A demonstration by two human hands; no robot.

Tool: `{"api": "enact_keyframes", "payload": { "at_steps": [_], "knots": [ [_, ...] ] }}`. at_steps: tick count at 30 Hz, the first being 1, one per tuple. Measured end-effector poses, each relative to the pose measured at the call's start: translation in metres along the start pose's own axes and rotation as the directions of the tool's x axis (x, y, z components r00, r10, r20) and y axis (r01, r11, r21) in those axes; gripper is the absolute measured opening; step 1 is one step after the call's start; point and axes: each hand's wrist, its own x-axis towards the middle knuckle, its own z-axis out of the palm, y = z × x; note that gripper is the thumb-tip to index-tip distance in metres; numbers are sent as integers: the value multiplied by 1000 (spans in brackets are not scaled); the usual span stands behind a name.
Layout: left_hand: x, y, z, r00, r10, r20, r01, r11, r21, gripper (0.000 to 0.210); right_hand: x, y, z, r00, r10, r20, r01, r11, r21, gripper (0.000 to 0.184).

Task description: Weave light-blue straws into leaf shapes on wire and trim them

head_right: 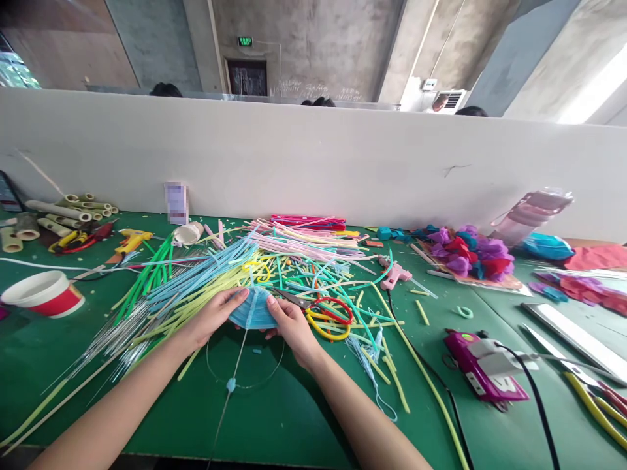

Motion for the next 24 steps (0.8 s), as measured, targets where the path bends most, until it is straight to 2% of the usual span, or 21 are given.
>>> {"api": "enact_keyframes", "payload": {
  "at_steps": [5,8,12,19,24],
  "knots": [
    [3,1,-3,988,20,-153,-28,998,-52,44,0,-1,-1,1000,-12,-28,9,995,-95,50],
    [3,3,-4,992,-29,-125,21,998,-66,46,2,0,-7,994,-54,-96,46,995,-90,50],
    [1,4,-3,994,-72,-80,69,997,-35,48,6,3,-14,987,-36,-158,27,998,-57,51],
    [4,-2,-3,996,-29,-81,25,999,-47,50,8,3,-14,989,-27,-143,24,999,-21,50],
    [6,-2,-4,987,5,-159,-18,996,-83,50,9,0,-18,972,-37,-231,49,998,45,46]
  ]
}}
